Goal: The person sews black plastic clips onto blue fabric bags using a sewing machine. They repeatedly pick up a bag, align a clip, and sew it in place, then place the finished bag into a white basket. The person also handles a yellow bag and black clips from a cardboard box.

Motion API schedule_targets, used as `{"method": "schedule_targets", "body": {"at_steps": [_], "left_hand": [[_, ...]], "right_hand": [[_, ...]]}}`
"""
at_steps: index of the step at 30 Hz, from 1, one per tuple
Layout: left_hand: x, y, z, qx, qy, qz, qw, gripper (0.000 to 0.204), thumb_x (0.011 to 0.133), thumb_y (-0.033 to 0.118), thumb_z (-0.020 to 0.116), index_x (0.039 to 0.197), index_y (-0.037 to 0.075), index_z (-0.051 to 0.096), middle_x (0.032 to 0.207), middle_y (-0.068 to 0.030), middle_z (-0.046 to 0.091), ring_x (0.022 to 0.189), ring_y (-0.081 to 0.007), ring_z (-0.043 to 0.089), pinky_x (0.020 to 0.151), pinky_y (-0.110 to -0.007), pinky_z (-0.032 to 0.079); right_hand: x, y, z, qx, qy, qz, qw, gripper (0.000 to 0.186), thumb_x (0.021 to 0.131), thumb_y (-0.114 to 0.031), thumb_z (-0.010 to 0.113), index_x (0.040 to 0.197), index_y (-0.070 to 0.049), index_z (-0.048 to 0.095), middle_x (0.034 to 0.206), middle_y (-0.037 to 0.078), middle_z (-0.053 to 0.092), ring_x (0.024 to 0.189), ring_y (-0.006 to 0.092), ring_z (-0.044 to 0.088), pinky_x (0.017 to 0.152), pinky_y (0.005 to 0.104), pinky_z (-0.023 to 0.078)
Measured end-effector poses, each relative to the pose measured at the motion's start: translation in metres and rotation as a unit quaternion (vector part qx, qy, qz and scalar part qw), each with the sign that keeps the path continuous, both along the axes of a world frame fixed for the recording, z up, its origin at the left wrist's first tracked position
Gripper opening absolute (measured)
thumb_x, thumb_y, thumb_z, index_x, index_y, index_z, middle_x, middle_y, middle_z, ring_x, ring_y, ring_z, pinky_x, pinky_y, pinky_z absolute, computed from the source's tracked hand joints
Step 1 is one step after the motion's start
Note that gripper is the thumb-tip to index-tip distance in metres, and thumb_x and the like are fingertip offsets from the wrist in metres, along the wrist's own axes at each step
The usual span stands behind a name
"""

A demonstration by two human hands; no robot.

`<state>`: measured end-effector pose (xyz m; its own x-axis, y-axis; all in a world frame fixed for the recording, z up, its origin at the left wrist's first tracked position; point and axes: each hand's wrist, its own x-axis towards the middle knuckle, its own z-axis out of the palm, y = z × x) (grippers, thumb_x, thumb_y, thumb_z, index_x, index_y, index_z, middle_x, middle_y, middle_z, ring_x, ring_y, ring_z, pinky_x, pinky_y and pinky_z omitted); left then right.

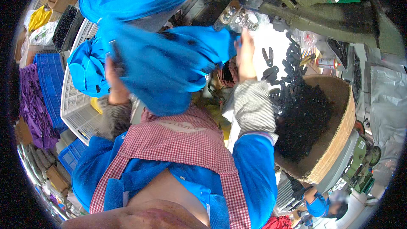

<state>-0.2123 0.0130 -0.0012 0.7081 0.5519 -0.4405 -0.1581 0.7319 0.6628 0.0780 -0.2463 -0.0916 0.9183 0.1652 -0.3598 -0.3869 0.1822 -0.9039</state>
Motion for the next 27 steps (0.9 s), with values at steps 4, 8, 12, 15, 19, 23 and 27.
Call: {"method": "schedule_targets", "body": {"at_steps": [4, 8, 12, 15, 19, 23, 27], "left_hand": [[-0.099, 0.025, -0.078, -0.099, -0.032, 0.081, 0.991, 0.061, 0.088, 0.045, 0.039, 0.134, 0.006, 0.03, 0.135, -0.0171, 0.035, 0.122, -0.0357, 0.035, 0.103, -0.049, 0.026], [-0.149, -0.031, -0.149, -0.318, -0.009, 0.051, 0.947, 0.063, 0.087, 0.047, 0.039, 0.136, 0.01, 0.027, 0.139, -0.0164, 0.03, 0.125, -0.0358, 0.031, 0.104, -0.051, 0.022], [-0.155, -0.085, -0.142, -0.465, -0.106, 0.069, 0.876, 0.066, 0.086, 0.052, 0.035, 0.138, 0.012, 0.024, 0.141, -0.0157, 0.024, 0.128, -0.0372, 0.025, 0.106, -0.052, 0.016], [-0.155, -0.086, -0.131, -0.335, -0.028, 0.038, 0.941, 0.069, 0.085, 0.054, 0.034, 0.138, 0.012, 0.023, 0.141, -0.016, 0.024, 0.127, -0.0375, 0.025, 0.105, -0.052, 0.017], [-0.151, -0.079, -0.086, -0.277, -0.009, 0.028, 0.96, 0.07, 0.086, 0.056, 0.033, 0.138, 0.011, 0.022, 0.141, -0.0171, 0.025, 0.126, -0.0379, 0.026, 0.104, -0.053, 0.02], [-0.163, -0.094, -0.087, -0.275, -0.008, 0.02, 0.961, 0.072, 0.085, 0.057, 0.033, 0.139, 0.012, 0.019, 0.141, -0.0169, 0.023, 0.126, -0.0387, 0.026, 0.103, -0.054, 0.02], [-0.175, -0.107, -0.103, -0.31, -0.014, 0.019, 0.95, 0.073, 0.085, 0.058, 0.033, 0.139, 0.011, 0.02, 0.142, -0.0163, 0.022, 0.127, -0.0378, 0.026, 0.104, -0.053, 0.019]], "right_hand": [[-0.085, -0.041, -0.109, -0.042, 0.268, 0.045, 0.961, 0.052, 0.09, -0.051, 0.035, 0.11, -0.005, 0.051, 0.09, 0.009, 0.055, 0.074, 0.0212, 0.051, 0.059, 0.0357, 0.045], [-0.089, -0.08, -0.127, 0.27, 0.505, 0.12, 0.811, 0.032, 0.092, -0.037, 0.043, 0.1, -0.007, 0.054, 0.069, 0.003, 0.047, 0.054, 0.0105, 0.041, 0.044, 0.0211, 0.035], [-0.105, -0.081, -0.129, 0.088, 0.252, 0.214, 0.94, 0.016, 0.089, -0.022, 0.053, 0.097, -0.008, 0.054, 0.064, -0.003, 0.044, 0.054, 0.0073, 0.043, 0.046, 0.0204, 0.038], [-0.144, -0.105, -0.187, -0.265, 0.209, 0.229, 0.913, 0.039, 0.087, -0.034, 0.053, 0.116, -0.008, 0.049, 0.082, 0.005, 0.054, 0.067, 0.018, 0.05, 0.063, 0.0336, 0.046], [-0.216, -0.11, -0.234, -0.276, 0.32, 0.282, 0.861, 0.047, 0.087, -0.039, 0.05, 0.12, -0.006, 0.046, 0.093, 0.008, 0.052, 0.079, 0.0225, 0.048, 0.071, 0.0372, 0.043], [-0.223, -0.105, -0.235, -0.184, 0.39, 0.282, 0.857, 0.055, 0.086, -0.044, 0.048, 0.123, -0.005, 0.042, 0.104, 0.012, 0.049, 0.091, 0.0269, 0.046, 0.079, 0.0408, 0.041], [-0.194, -0.086, -0.223, -0.098, 0.415, 0.25, 0.869, 0.062, 0.086, -0.05, 0.045, 0.127, -0.003, 0.038, 0.116, 0.016, 0.046, 0.103, 0.0313, 0.044, 0.087, 0.0443, 0.038]]}}
